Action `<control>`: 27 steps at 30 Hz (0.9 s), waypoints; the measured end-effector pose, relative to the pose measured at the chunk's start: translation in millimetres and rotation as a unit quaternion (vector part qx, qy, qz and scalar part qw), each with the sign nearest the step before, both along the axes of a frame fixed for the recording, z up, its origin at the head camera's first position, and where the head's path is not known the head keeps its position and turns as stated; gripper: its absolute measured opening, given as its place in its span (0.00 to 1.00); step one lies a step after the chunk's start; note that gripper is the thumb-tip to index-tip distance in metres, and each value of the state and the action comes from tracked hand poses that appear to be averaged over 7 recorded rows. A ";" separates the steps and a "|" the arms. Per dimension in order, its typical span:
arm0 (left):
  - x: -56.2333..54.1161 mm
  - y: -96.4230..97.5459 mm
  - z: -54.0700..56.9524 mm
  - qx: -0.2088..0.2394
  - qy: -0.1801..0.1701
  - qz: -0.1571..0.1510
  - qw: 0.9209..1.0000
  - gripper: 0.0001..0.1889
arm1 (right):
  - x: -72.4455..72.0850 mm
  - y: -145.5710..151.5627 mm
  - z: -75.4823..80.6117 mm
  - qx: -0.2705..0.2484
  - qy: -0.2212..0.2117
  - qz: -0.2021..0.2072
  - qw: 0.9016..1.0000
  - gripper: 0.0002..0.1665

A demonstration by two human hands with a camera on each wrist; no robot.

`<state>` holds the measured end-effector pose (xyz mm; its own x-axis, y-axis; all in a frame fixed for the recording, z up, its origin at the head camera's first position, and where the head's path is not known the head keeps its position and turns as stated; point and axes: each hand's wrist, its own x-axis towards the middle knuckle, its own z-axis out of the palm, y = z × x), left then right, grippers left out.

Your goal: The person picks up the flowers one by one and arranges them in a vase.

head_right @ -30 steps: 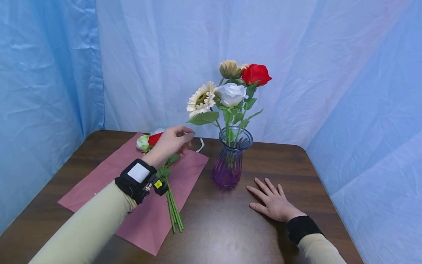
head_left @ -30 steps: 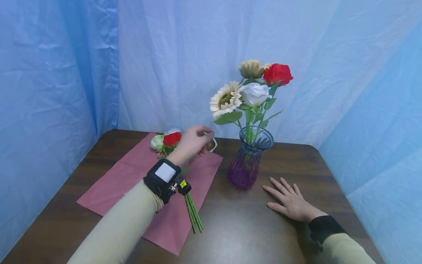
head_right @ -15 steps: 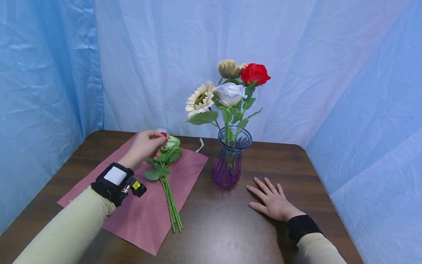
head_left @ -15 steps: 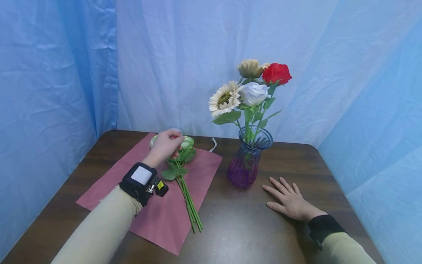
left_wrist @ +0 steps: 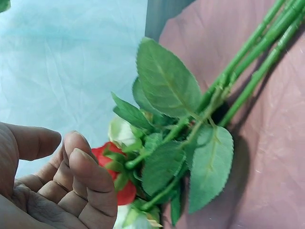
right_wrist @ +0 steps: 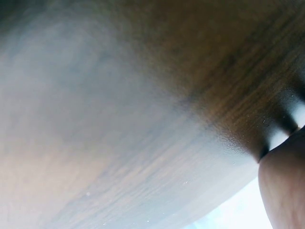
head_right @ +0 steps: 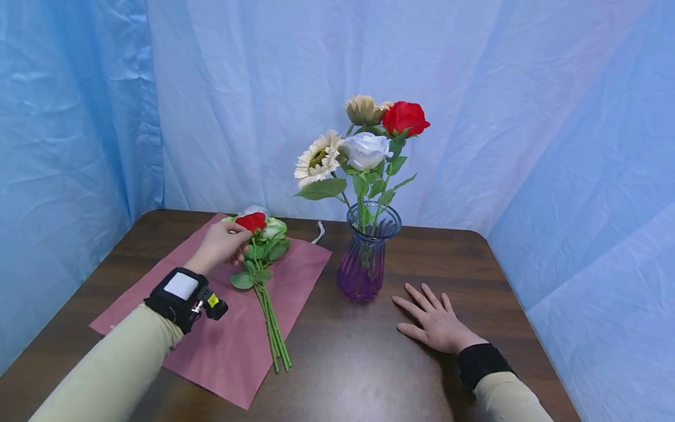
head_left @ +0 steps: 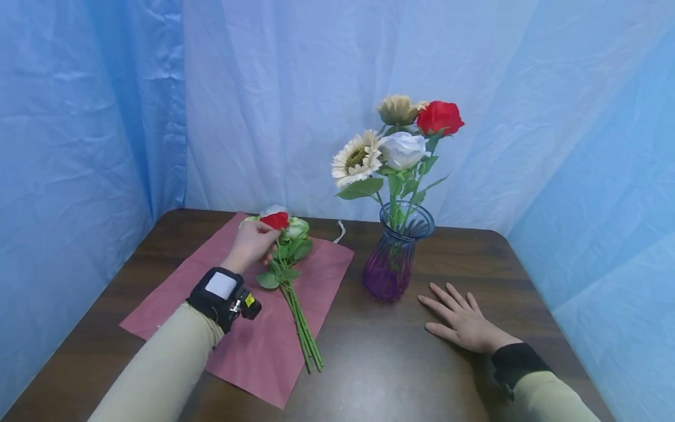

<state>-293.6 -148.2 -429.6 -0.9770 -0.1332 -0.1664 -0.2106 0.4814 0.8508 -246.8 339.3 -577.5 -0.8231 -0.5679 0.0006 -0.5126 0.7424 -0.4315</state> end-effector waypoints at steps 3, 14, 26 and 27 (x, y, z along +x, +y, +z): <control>-0.5 -4.3 -5.9 0.001 -0.004 0.004 1.000 0.18 | -0.5 -0.2 -0.4 0.010 -0.002 0.000 1.000 0.36; -2.6 -18.6 -24.7 0.027 -0.028 0.035 0.999 0.17 | -2.2 1.5 -4.2 0.027 -0.012 -0.010 1.000 0.38; -4.7 -30.2 -37.3 0.017 -0.056 0.064 0.996 0.16 | -1.8 1.4 -3.9 0.022 -0.014 -0.005 1.000 0.37; -5.4 -30.7 -39.7 0.010 -0.057 0.065 0.996 0.14 | -1.5 1.5 -3.6 0.020 -0.013 -0.005 1.000 0.37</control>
<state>-299.0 -178.9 -469.2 -0.9261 -0.2535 -0.2794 -0.3664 0.4271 0.8266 -248.4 340.8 -581.1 -0.8278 -0.5594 -0.0429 -0.4946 0.7636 -0.4151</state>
